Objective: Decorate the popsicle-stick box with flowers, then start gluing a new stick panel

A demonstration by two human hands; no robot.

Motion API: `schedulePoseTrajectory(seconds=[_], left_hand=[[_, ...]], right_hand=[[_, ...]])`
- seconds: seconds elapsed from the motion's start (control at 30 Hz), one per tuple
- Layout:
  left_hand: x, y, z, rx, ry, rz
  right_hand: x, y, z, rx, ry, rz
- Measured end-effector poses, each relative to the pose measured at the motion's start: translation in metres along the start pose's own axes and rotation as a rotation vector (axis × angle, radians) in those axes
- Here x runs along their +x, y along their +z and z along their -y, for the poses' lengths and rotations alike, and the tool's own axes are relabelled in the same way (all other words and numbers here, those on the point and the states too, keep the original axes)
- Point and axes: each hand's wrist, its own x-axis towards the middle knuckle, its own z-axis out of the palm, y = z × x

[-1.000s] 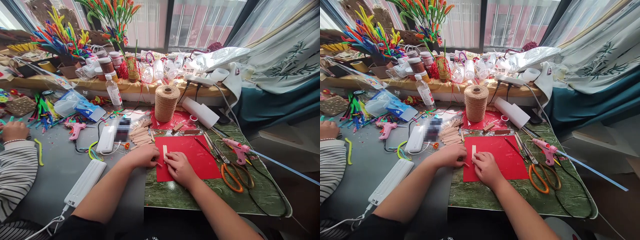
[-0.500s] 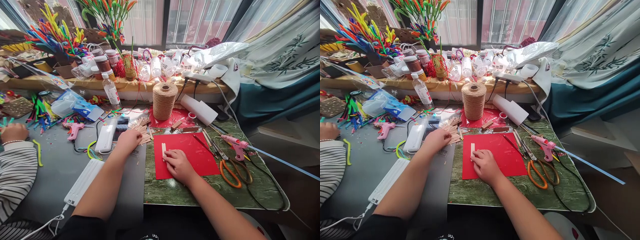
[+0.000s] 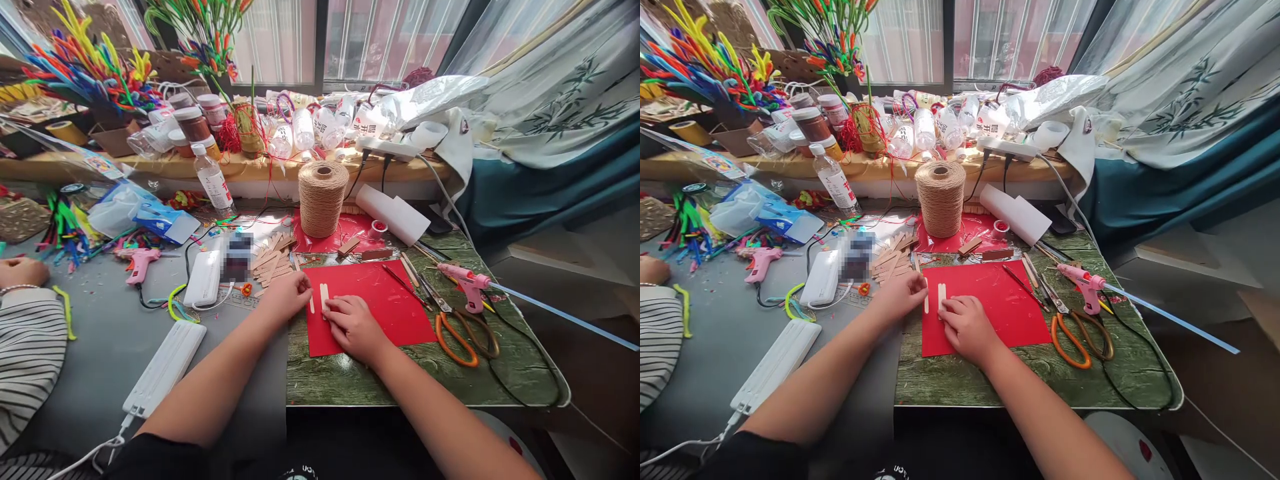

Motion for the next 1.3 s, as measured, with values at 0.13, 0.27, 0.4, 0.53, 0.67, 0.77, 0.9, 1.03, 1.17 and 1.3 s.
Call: schedulePoseTrajectory(seconds=[0.13, 0.27, 0.4, 0.53, 0.67, 0.77, 0.9, 1.03, 1.17, 1.3], left_hand=[[0.001, 0.01, -0.002, 0.201, 0.057, 0.048], [0.002, -0.008, 0.004, 0.3, 0.185, 0.014], [0.003, -0.021, 0.01, 0.316, 0.417, 0.115], [0.0, -0.013, 0.006, 0.309, 0.413, 0.173], [-0.003, -0.003, -0.001, 0.299, 0.412, 0.148], [-0.004, -0.001, -0.001, 0.295, 0.409, 0.131], [-0.002, 0.001, 0.003, 0.273, 0.402, 0.131], [0.002, 0.004, 0.007, 0.245, 0.388, 0.141], [0.006, 0.007, 0.011, 0.211, 0.362, 0.135], [0.008, 0.008, 0.012, 0.2, 0.353, 0.13]], right_hand=[[0.0, 0.0, 0.0, 0.008, -0.004, -0.001], [0.0, 0.0, 0.001, 0.013, -0.004, 0.003], [0.0, -0.001, 0.001, 0.012, -0.005, 0.007], [0.001, -0.001, 0.001, -0.006, -0.003, 0.017], [0.0, -0.001, 0.001, -0.017, -0.002, 0.024], [0.001, -0.001, 0.001, -0.016, 0.004, 0.028], [0.002, -0.002, 0.002, -0.013, 0.016, 0.03], [0.004, -0.001, 0.003, -0.027, 0.025, 0.025], [0.007, 0.003, 0.003, -0.048, 0.055, 0.012], [0.008, 0.005, 0.003, -0.045, 0.032, -0.002]])
